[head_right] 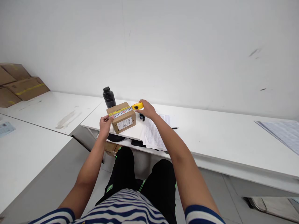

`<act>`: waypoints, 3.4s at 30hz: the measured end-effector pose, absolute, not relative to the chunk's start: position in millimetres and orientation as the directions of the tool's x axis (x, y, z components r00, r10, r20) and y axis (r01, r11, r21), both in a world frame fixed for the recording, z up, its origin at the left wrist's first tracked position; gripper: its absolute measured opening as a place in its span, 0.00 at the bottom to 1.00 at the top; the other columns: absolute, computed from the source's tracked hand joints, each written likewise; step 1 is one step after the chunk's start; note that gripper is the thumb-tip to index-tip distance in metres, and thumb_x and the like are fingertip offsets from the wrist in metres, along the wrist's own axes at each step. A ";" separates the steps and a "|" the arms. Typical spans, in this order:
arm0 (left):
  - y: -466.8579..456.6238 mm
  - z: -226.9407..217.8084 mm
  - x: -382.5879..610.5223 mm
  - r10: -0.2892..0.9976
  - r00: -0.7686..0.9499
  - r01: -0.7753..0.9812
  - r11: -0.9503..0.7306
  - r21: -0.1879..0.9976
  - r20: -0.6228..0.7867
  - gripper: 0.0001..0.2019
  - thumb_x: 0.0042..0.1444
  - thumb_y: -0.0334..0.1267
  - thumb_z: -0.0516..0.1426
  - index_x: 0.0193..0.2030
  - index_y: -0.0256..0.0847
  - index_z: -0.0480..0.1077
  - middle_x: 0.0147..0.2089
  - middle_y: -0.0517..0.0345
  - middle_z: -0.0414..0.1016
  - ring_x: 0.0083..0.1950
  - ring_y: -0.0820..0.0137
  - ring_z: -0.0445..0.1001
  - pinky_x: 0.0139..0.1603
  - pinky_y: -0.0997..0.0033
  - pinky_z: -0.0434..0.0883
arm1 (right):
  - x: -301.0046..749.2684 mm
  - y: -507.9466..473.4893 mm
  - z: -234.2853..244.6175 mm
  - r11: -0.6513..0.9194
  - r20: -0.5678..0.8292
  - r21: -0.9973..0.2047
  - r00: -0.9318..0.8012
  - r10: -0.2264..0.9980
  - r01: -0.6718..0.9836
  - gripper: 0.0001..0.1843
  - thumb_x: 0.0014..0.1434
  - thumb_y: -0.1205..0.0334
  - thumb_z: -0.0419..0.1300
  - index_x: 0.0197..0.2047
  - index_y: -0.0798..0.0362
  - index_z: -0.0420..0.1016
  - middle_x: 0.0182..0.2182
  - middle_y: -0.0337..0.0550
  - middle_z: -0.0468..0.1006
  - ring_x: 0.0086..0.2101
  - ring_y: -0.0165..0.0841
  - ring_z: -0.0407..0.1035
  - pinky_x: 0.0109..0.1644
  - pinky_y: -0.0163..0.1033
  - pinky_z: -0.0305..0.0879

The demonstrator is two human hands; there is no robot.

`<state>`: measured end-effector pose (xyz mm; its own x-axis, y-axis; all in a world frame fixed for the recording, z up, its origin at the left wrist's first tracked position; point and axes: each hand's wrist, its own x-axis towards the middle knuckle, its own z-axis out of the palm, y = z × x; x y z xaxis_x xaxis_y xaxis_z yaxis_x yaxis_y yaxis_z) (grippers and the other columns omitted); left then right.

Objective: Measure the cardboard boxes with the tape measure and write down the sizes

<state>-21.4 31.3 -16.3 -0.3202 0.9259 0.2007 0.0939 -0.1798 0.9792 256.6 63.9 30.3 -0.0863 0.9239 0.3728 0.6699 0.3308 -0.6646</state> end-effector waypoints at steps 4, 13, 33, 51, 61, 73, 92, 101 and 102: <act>13.5 11.6 -28.0 0.847 -0.345 0.273 -0.323 0.906 0.405 0.13 0.54 0.47 0.62 0.37 0.42 0.68 0.50 0.49 0.76 0.55 0.61 0.73 0.61 0.57 0.68 | 251.2 36.7 34.2 0.363 0.516 -0.611 0.007 0.856 0.704 0.31 0.53 0.44 0.65 0.56 0.48 0.66 0.53 0.49 0.74 0.49 0.46 0.70 0.53 0.49 0.65; 99.1 110.1 -6.5 0.897 0.189 0.145 -0.428 0.892 0.399 0.16 0.52 0.45 0.62 0.45 0.39 0.75 0.39 0.54 0.76 0.44 0.64 0.75 0.50 0.61 0.71 | 171.5 -72.1 7.6 0.314 0.629 -0.683 0.314 0.711 0.660 0.27 0.61 0.42 0.58 0.59 0.44 0.68 0.49 0.53 0.74 0.49 0.49 0.71 0.51 0.54 0.70; 159.8 45.1 22.8 0.965 -0.109 0.672 -0.106 0.733 0.240 0.17 0.53 0.49 0.60 0.45 0.43 0.69 0.57 0.36 0.72 0.60 0.45 0.70 0.58 0.50 0.63 | 140.1 -30.6 -24.8 0.406 0.659 -0.607 0.148 0.737 0.683 0.36 0.66 0.60 0.47 0.73 0.28 0.40 0.58 0.52 0.65 0.52 0.53 0.69 0.47 0.62 0.71; 156.9 56.5 36.5 0.994 -0.040 0.907 -0.006 0.421 0.101 0.19 0.65 0.47 0.47 0.44 0.37 0.73 0.52 0.36 0.77 0.53 0.53 0.77 0.50 0.60 0.70 | 164.6 -51.0 -19.1 0.327 0.532 -0.747 0.226 0.816 0.579 0.32 0.67 0.54 0.51 0.71 0.48 0.50 0.50 0.54 0.70 0.48 0.45 0.72 0.48 0.50 0.72; 152.9 59.3 40.3 0.996 0.062 0.959 -0.078 0.272 0.065 0.16 0.63 0.41 0.48 0.48 0.40 0.73 0.53 0.40 0.78 0.55 0.54 0.76 0.52 0.60 0.70 | 163.1 -52.8 -20.1 0.340 0.548 -0.744 0.234 0.803 0.575 0.32 0.67 0.54 0.52 0.71 0.48 0.51 0.50 0.53 0.70 0.47 0.43 0.72 0.47 0.47 0.72; 151.5 60.5 39.8 0.994 0.096 0.963 -0.105 0.247 0.047 0.15 0.63 0.40 0.47 0.47 0.40 0.73 0.54 0.41 0.78 0.53 0.55 0.77 0.51 0.60 0.70 | 159.0 -31.2 -60.4 0.154 0.308 -0.896 0.333 0.891 0.417 0.31 0.62 0.49 0.56 0.63 0.53 0.54 0.53 0.54 0.74 0.47 0.42 0.74 0.46 0.44 0.69; 151.2 59.4 42.6 0.995 0.081 0.964 -0.094 0.249 0.065 0.18 0.65 0.43 0.45 0.50 0.39 0.72 0.54 0.40 0.78 0.54 0.55 0.77 0.52 0.60 0.69 | 148.0 -16.2 -94.2 -0.107 0.278 -0.642 0.362 0.890 0.759 0.18 0.58 0.46 0.61 0.38 0.53 0.65 0.37 0.51 0.77 0.41 0.44 0.73 0.43 0.42 0.61; 152.5 59.2 45.0 0.995 0.054 0.959 -0.075 0.274 0.083 0.20 0.66 0.45 0.43 0.50 0.38 0.71 0.53 0.39 0.78 0.52 0.53 0.78 0.50 0.58 0.70 | 165.6 -34.5 -45.1 0.005 0.205 -0.899 0.411 0.888 0.438 0.25 0.57 0.43 0.59 0.51 0.49 0.61 0.38 0.43 0.79 0.36 0.41 0.74 0.36 0.40 0.65; 152.6 59.2 45.2 0.994 0.058 0.960 -0.080 0.269 0.088 0.19 0.66 0.44 0.43 0.49 0.38 0.72 0.53 0.39 0.78 0.51 0.53 0.78 0.50 0.58 0.70 | 166.9 -33.5 -34.6 0.027 0.243 -0.878 0.396 0.886 0.478 0.26 0.58 0.42 0.58 0.53 0.50 0.61 0.38 0.44 0.79 0.36 0.41 0.74 0.36 0.40 0.65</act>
<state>45.2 152.6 59.2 0.0581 0.9944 0.0880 0.9598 -0.0799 0.2689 166.9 -33.5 -34.6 0.3957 0.8856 0.2433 0.4783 0.0274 -0.8778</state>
